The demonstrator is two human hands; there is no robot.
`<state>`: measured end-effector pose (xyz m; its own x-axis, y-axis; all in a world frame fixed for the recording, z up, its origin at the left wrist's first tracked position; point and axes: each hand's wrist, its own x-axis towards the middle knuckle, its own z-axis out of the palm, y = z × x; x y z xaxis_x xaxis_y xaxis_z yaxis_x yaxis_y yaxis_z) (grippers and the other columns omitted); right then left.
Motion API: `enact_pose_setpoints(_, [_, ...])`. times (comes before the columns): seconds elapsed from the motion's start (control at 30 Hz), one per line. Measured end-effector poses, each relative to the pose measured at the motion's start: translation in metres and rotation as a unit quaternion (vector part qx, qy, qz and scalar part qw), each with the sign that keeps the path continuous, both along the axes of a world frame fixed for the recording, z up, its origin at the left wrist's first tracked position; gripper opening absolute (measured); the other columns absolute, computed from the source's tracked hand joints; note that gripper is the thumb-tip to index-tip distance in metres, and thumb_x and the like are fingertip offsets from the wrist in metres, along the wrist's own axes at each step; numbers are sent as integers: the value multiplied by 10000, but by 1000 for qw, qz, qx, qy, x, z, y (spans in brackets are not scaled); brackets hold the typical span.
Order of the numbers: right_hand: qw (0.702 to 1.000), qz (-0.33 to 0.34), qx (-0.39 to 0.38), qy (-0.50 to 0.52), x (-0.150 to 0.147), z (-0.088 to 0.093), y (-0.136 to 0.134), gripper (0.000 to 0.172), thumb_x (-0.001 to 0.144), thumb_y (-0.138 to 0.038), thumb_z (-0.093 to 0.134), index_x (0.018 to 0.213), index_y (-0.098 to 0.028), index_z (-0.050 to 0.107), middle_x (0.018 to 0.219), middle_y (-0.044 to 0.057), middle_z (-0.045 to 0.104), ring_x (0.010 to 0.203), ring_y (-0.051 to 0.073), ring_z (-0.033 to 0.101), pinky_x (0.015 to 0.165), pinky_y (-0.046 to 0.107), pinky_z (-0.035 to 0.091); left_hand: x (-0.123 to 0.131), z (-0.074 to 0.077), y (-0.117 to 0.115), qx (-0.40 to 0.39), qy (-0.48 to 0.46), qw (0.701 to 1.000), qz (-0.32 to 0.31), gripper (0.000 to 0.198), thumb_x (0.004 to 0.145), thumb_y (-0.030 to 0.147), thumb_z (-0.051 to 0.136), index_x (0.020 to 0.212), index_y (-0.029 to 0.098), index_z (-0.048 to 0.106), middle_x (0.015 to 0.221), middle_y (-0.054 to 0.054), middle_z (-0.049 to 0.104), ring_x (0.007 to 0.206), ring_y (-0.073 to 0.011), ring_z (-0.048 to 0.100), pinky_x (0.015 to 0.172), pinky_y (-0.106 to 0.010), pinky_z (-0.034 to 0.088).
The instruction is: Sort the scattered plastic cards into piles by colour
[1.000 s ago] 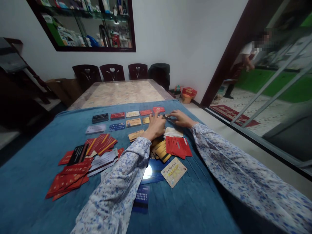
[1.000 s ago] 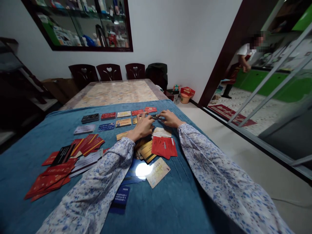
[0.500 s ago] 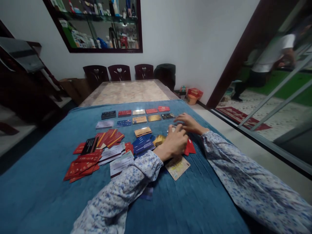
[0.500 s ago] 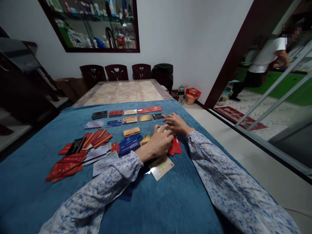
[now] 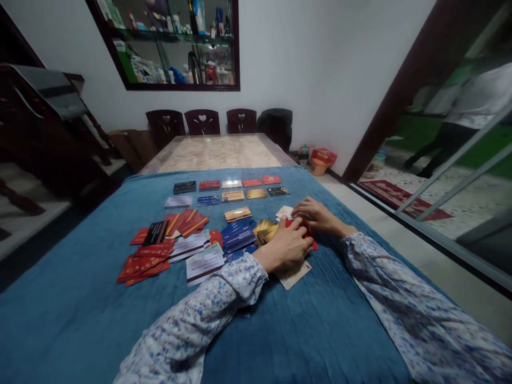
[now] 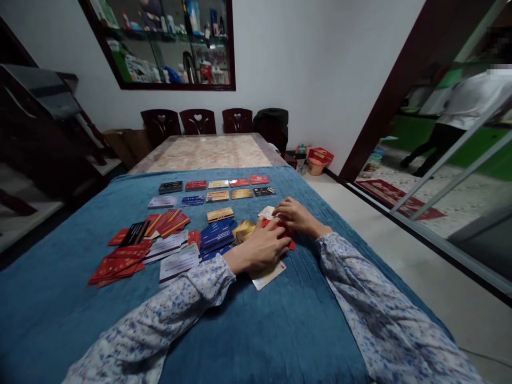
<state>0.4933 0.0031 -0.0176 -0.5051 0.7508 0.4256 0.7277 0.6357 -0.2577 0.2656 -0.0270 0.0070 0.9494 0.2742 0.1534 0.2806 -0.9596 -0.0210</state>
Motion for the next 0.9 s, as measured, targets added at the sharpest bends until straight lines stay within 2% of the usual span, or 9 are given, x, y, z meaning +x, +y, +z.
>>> enact_pose_setpoints(0.13, [1000,6,5,5,-1,-2,-10,258,934,-200,574,1043,-218,807,1054,123,782,972,264,634,875,438,499,-4,0,0,-1,9,1000,21,356,1066,377,428,1107,189,727,1204,-137,689,1326,-344,471,1100,-586,362])
enact_pose_setpoints(0.33, [1000,8,12,14,-5,-8,-19,304,935,-180,560,1116,-230,799,1117,113,785,992,257,625,897,458,516,-15,2,2,-6,14,999,51,343,1052,363,437,1086,177,723,1245,-152,694,1311,-352,498,1065,-583,377])
enact_pose_setpoints(0.53, [1000,9,9,13,-12,-5,-26,316,1011,-292,540,1211,-262,783,1246,101,768,1063,270,608,961,509,538,-23,8,9,-35,10,997,74,300,1015,342,484,1061,163,721,1225,-150,709,1235,-335,556,999,-551,408])
enact_pose_setpoints(0.77, [1000,1,13,-26,-10,-3,-24,396,980,-356,614,1354,-281,723,1386,93,712,1238,315,560,1043,586,509,-32,18,17,-40,17,990,131,246,990,325,533,1084,188,714,1257,-160,694,1195,-345,555,978,-541,412])
enact_pose_setpoints(0.9, [999,9,0,-38,-12,-2,-23,361,984,-404,626,1298,-280,753,1327,95,743,1222,317,570,1033,573,509,-38,30,22,-72,27,986,149,157,932,316,627,973,191,714,1149,-143,731,1196,-358,545,977,-540,409])
